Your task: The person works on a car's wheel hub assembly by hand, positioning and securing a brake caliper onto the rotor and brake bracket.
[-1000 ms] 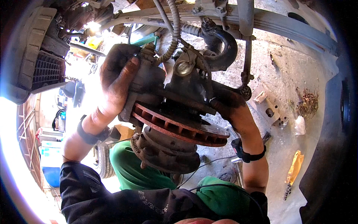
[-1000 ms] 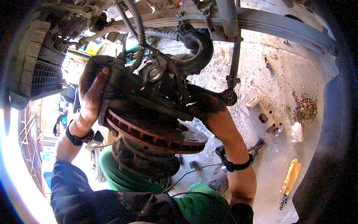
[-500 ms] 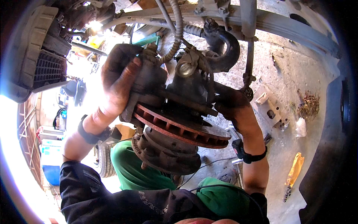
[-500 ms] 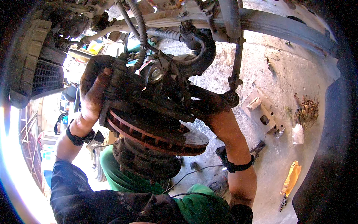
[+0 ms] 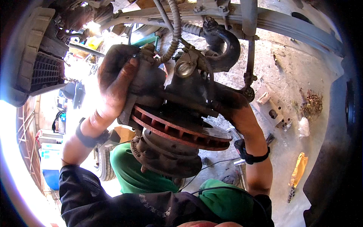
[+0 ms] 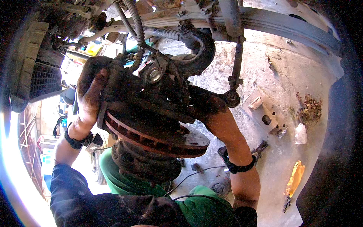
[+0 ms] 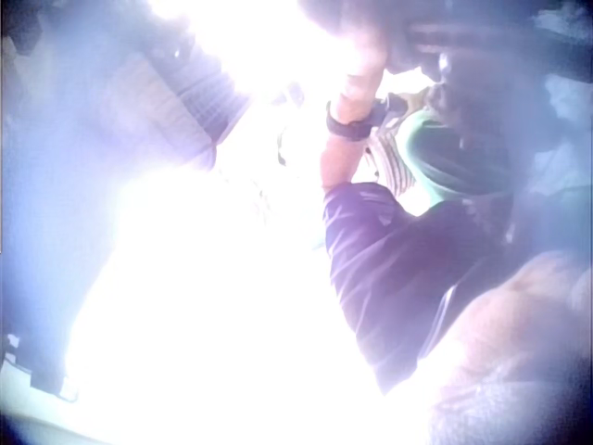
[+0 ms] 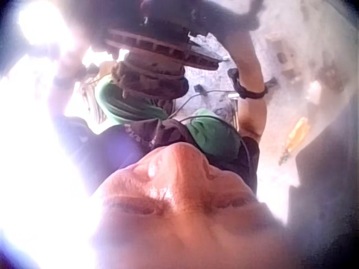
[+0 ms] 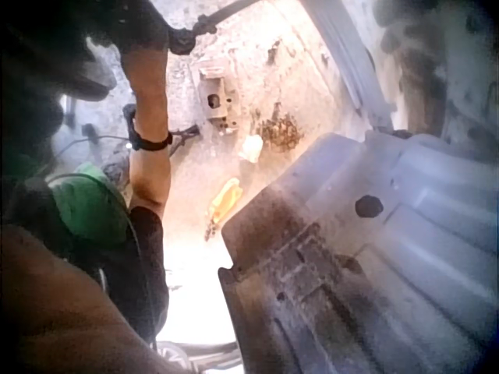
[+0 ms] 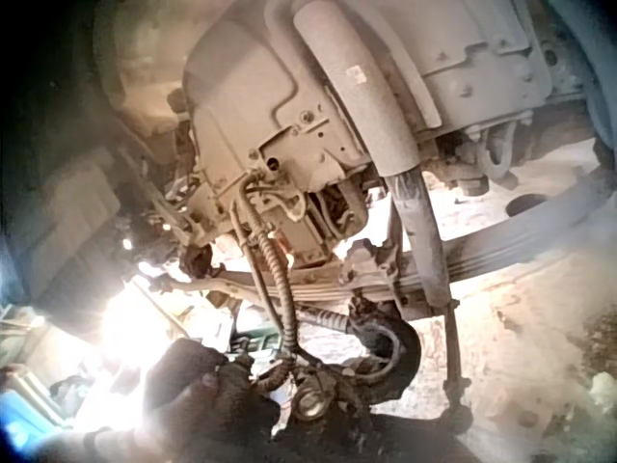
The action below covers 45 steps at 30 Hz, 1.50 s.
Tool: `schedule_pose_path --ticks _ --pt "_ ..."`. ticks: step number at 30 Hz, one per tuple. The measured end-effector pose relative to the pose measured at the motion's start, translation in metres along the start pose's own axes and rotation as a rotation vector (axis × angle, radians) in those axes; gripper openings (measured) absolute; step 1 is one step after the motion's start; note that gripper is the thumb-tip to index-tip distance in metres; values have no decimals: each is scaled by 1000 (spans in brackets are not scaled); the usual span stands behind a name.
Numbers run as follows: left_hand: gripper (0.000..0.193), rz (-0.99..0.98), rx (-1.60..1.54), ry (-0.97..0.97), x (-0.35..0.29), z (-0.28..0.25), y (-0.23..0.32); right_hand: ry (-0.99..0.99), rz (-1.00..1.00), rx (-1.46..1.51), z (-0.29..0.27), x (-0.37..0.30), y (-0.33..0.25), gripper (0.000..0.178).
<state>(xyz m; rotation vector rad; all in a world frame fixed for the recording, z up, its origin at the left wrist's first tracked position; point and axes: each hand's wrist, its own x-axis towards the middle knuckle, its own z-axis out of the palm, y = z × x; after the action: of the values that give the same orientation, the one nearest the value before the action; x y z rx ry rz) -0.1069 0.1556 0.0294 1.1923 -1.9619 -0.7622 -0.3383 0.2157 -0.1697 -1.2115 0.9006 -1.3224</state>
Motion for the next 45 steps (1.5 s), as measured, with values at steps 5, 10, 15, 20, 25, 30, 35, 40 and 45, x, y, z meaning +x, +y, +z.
schedule_pose_path --ticks 5,10,15,20,25,30,35,40,45 --pt "22 -26 16 19 -1 -2 -1 -78 129 -6 -4 -2 -7 41" --pt "23 22 0 -10 0 -1 0 -67 43 -132 -3 -1 -2 43" --pt "25 7 18 -18 0 -3 1 -68 7 51 -3 0 7 46" --pt "23 6 2 -25 -1 -4 0 -74 40 179 0 0 3 47" --pt "27 8 -1 -31 1 -6 -5 -54 -107 -46 -4 2 10 48" --pt "20 -35 -96 -5 -1 -4 -3 -74 33 35 -5 -2 -5 45" --pt "21 -78 -249 13 -1 6 -3 -77 33 91 -6 -1 -5 43" --pt "21 7 -48 -22 -1 -6 -3 -69 -30 -33 -7 -4 2 41" --pt "24 61 74 -25 -1 -5 -4 -47 -212 -315 -12 1 8 39"
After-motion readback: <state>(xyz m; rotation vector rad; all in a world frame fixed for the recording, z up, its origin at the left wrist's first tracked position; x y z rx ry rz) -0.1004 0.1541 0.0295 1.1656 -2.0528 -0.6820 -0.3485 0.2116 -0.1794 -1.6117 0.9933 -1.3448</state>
